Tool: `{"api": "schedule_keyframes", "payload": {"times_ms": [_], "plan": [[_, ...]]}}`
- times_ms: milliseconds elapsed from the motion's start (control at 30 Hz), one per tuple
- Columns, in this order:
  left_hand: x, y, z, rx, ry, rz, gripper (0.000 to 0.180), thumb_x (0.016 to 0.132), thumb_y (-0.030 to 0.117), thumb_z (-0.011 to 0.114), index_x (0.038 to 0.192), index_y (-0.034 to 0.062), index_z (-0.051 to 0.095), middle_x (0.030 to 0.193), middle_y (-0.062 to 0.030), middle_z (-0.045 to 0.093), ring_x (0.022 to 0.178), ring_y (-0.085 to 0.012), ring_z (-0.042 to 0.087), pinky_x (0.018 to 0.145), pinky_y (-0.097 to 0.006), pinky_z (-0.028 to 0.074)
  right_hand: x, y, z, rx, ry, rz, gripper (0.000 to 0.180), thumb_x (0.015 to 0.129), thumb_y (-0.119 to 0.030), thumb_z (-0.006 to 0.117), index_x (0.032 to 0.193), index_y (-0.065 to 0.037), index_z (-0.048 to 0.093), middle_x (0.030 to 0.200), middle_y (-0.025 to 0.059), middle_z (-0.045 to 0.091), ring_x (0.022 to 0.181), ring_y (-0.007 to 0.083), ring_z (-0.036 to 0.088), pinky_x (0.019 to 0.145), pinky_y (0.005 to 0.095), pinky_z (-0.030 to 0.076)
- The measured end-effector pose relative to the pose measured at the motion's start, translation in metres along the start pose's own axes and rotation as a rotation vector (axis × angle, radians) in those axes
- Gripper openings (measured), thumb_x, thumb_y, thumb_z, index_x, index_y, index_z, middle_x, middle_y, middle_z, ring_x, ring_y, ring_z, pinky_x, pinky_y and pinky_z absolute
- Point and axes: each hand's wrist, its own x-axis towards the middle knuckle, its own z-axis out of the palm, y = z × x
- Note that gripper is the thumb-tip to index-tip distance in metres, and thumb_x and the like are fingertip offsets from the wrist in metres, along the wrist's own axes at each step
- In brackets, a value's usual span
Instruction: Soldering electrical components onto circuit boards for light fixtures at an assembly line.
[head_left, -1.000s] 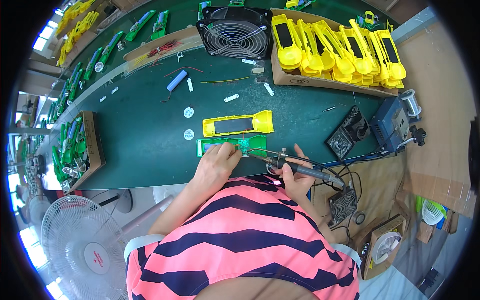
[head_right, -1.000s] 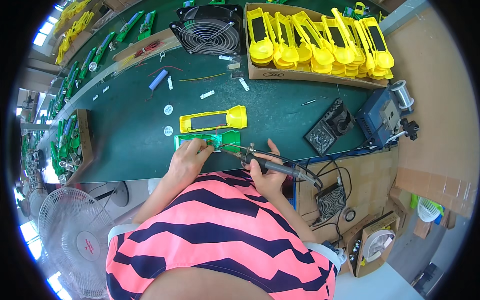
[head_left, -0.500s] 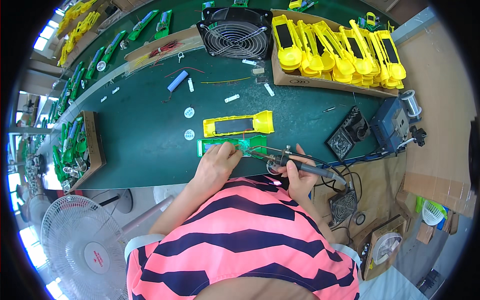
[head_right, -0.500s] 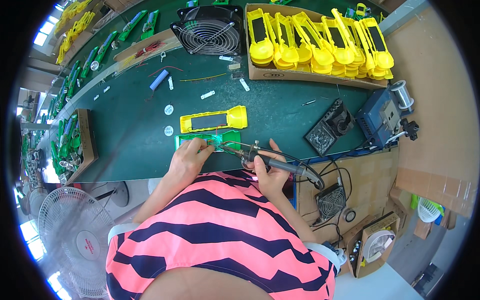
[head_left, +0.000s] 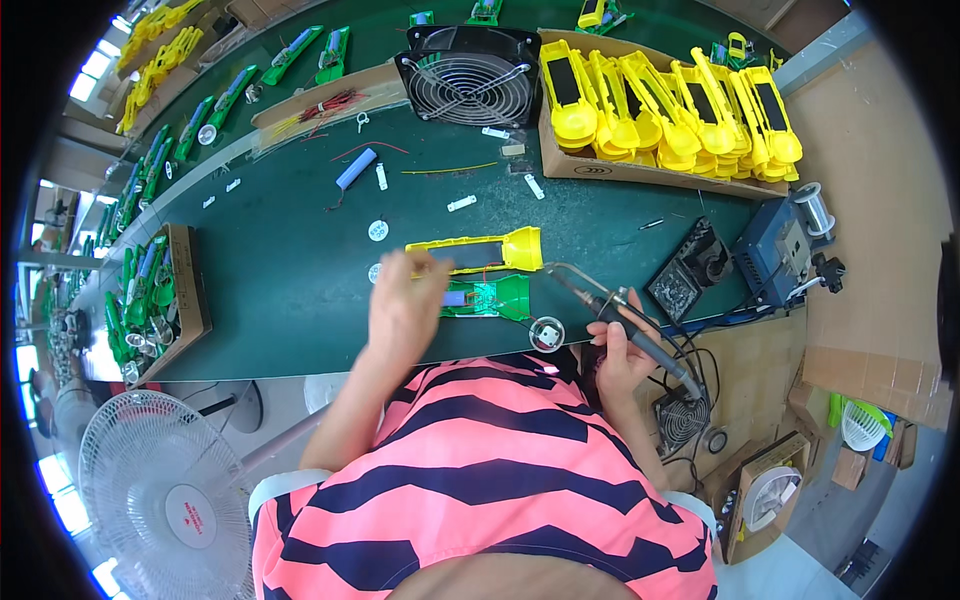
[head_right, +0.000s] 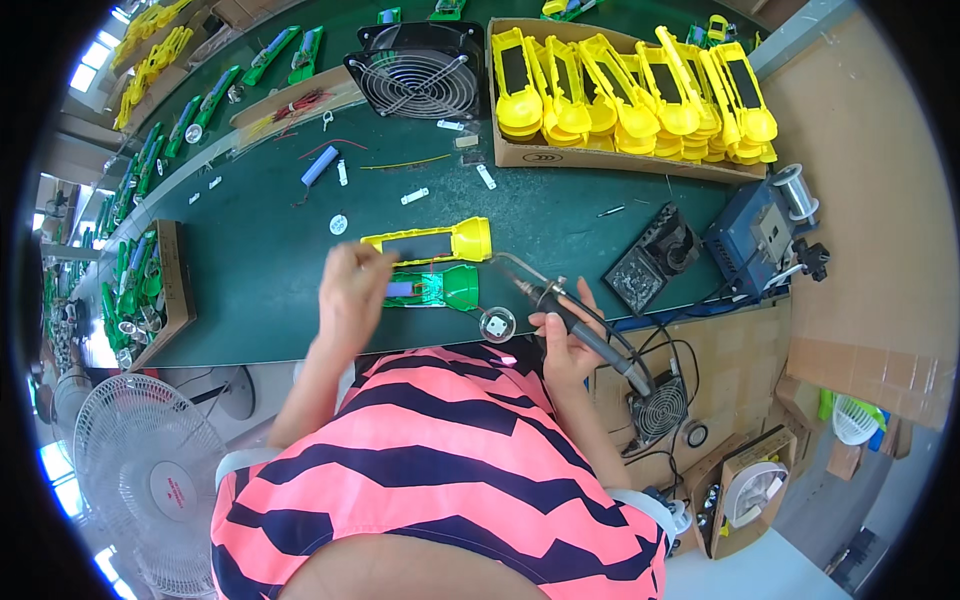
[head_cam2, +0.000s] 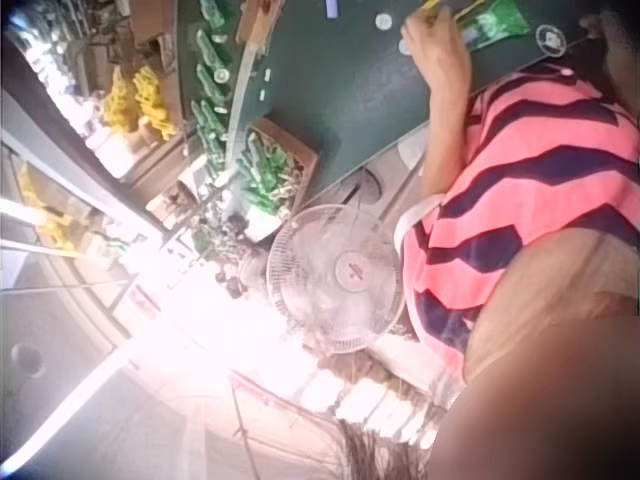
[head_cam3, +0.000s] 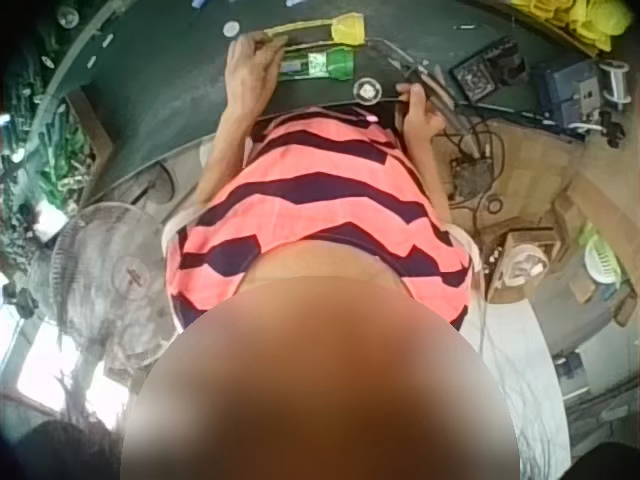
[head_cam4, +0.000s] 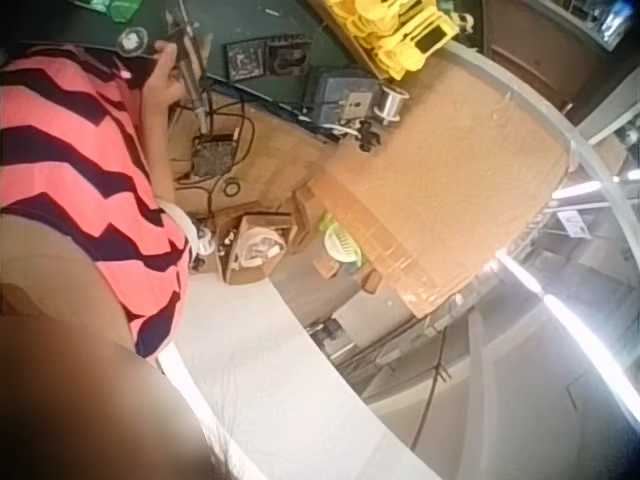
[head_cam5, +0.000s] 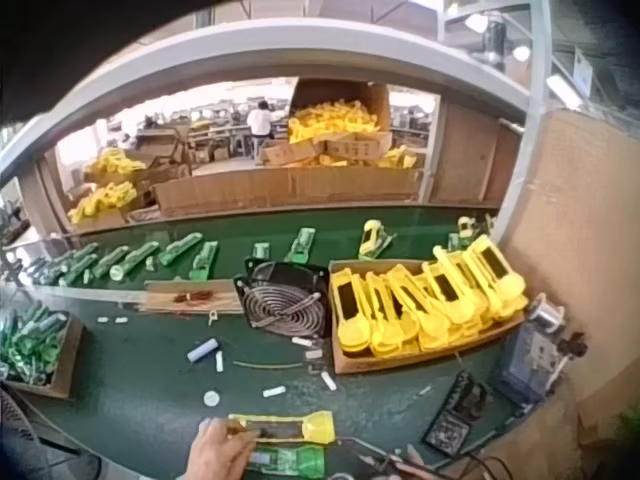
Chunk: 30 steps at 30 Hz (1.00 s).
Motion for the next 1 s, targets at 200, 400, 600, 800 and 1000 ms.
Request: {"api": "schedule_keyframes", "payload": {"times_ms": [200, 400, 600, 800, 1000], "plan": [[0.026, -0.055, 0.008, 0.009, -0.239, -0.299, 0.028, 0.064, 0.004, 0.054, 0.091, 0.0066, 0.059, 0.079, -0.0150, 0.053, 0.074, -0.0326, 0.054, 0.066, -0.039, 0.046, 0.011, 0.020, -0.013, -0.255, -0.004, -0.151, 0.013, 0.082, -0.001, 0.049, 0.095, 0.001, 0.049, 0.065, 0.0033, 0.060, 0.049, 0.0085, 0.049, 0.099, 0.0459, 0.027], [-0.046, -0.036, 0.006, 0.078, 0.240, -0.161, 0.026, 0.066, 0.000, 0.063, 0.091, 0.0053, 0.058, 0.104, -0.0140, 0.050, 0.083, -0.0282, 0.056, 0.069, -0.036, 0.049, 0.017, 0.030, -0.028, -0.413, 0.061, -0.270, 0.012, 0.084, -0.005, 0.048, 0.094, 0.000, 0.048, 0.065, 0.0032, 0.060, 0.049, 0.0088, 0.050, 0.098, 0.0441, 0.027], [-0.051, -0.049, 0.012, -0.267, -0.062, 0.083, 0.048, 0.060, 0.009, 0.074, 0.094, 0.0049, 0.040, 0.113, -0.0196, 0.045, 0.105, -0.0368, 0.045, 0.088, -0.043, 0.037, 0.040, 0.036, -0.032, -0.601, -0.024, -0.408, 0.023, 0.085, -0.005, 0.047, 0.105, 0.005, 0.046, 0.076, 0.0083, 0.060, 0.055, 0.0084, 0.050, 0.071, 0.0251, 0.044], [0.064, -0.089, -0.047, -0.120, 0.245, 0.178, 0.051, 0.057, 0.003, 0.075, 0.090, 0.0054, 0.036, 0.097, -0.0195, 0.048, 0.087, -0.0352, 0.051, 0.074, -0.038, 0.043, 0.036, 0.053, -0.036, -0.616, -0.055, -0.366, 0.027, 0.086, -0.005, 0.046, 0.111, 0.005, 0.043, 0.082, 0.0107, 0.059, 0.059, 0.0091, 0.053, 0.057, 0.0185, 0.044], [0.258, -0.184, -0.032, -0.004, 0.289, -0.164, 0.039, 0.071, 0.015, 0.067, 0.092, 0.0032, 0.036, 0.084, -0.0186, 0.049, 0.078, -0.0357, 0.051, 0.067, -0.040, 0.041, 0.039, 0.018, -0.020, -0.703, -0.065, -0.323, 0.012, 0.080, -0.007, 0.049, 0.074, -0.003, 0.059, 0.063, 0.0039, 0.058, 0.059, 0.0192, 0.057, 0.095, 0.0460, 0.030]]}}
